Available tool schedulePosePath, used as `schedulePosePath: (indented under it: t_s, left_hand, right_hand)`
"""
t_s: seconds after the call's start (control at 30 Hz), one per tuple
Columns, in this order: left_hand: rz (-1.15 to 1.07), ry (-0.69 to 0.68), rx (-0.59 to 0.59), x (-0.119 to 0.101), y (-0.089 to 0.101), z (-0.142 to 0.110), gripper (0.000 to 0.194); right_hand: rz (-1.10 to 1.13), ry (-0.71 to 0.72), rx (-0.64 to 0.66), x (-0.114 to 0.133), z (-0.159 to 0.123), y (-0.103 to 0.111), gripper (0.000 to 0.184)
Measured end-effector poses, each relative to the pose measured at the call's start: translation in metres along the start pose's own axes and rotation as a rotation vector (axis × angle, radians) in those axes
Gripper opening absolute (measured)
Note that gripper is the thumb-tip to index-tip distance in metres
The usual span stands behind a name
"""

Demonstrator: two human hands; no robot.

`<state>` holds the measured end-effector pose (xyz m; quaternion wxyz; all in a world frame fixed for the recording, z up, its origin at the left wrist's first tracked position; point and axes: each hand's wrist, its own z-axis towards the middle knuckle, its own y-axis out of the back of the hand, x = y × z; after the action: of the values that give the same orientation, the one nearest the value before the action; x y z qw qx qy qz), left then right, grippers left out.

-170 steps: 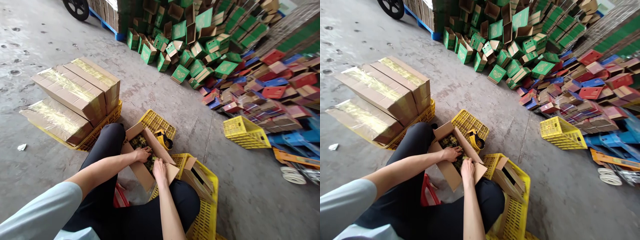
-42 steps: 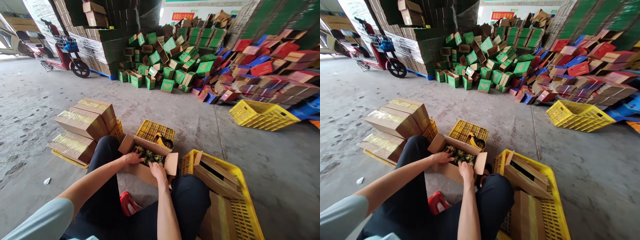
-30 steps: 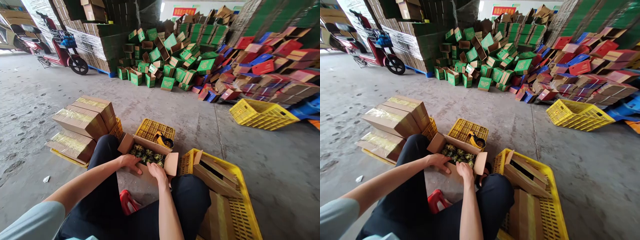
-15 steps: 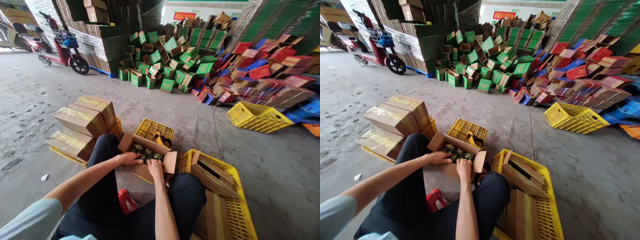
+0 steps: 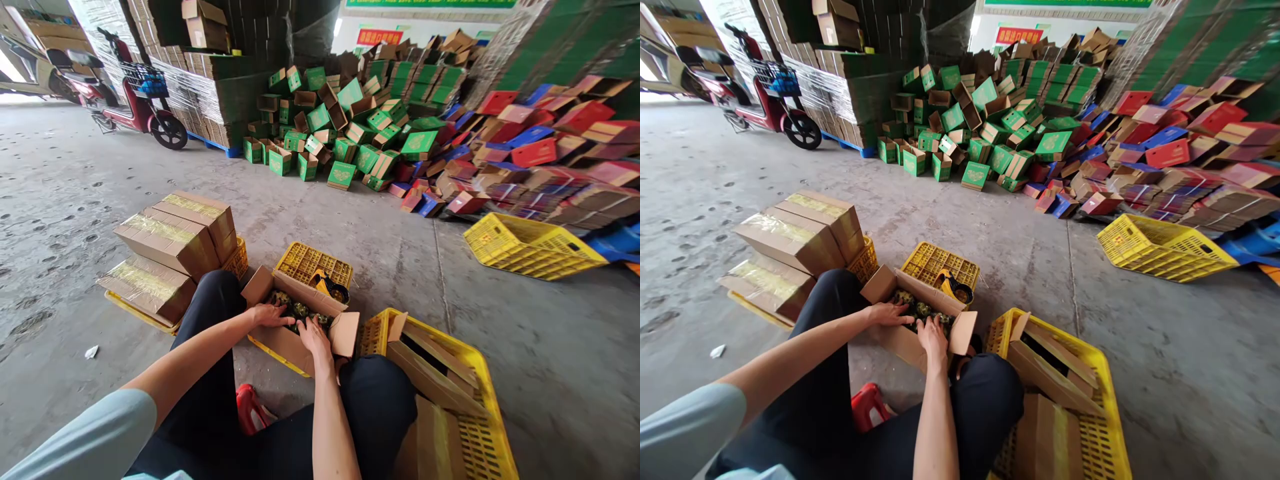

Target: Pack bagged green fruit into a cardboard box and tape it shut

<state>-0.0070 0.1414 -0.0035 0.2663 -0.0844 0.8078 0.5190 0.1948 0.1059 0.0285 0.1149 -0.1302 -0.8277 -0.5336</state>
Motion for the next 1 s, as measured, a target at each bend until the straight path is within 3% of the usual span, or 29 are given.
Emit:
schedulePosePath:
  t_s: [0.1,0.3,0.4,0.5,0.6,0.7,0.83,0.93,1.0]
  left_hand:
    - [0.013,-0.016,-0.041,-0.003,0.002,-0.010,0.067]
    - [-0.010,-0.173,-0.231,-0.005,0.011,-0.034,0.039]
    - [-0.039,-0.253,-0.513,0.002,0.020,-0.044,0.038]
    - [-0.100,-0.210,-0.827,0.010,0.026,-0.049,0.053]
    - [-0.217,-0.065,-0.979,0.016,0.027,-0.048,0.071]
    - [-0.379,0.001,-1.021,0.020,0.023,-0.044,0.079]
    - [-0.648,0.018,-0.992,0.025,0.017,-0.044,0.088]
    - [-0.902,0.145,-0.895,0.028,0.012,-0.050,0.092]
    - [-1.029,0.252,-0.783,0.030,0.009,-0.054,0.082]
  right_hand:
    - [0.020,0.028,-0.085,-0.001,-0.003,-0.007,0.052]
    - [0.067,0.118,-0.290,-0.016,-0.014,-0.010,0.045]
    - [0.101,0.188,-0.483,-0.028,-0.016,0.000,0.049]
    - [0.106,0.288,-0.688,-0.033,-0.014,0.010,0.051]
    - [-0.017,0.159,-0.600,-0.030,-0.010,0.015,0.056]
    - [-0.125,-0.028,-0.470,-0.022,-0.006,0.014,0.062]
    - [-0.182,-0.104,-0.397,-0.015,-0.003,0.014,0.064]
    - [-0.199,-0.130,-0.376,-0.016,0.000,0.015,0.067]
    - [-0.183,-0.114,-0.382,-0.019,0.002,0.016,0.068]
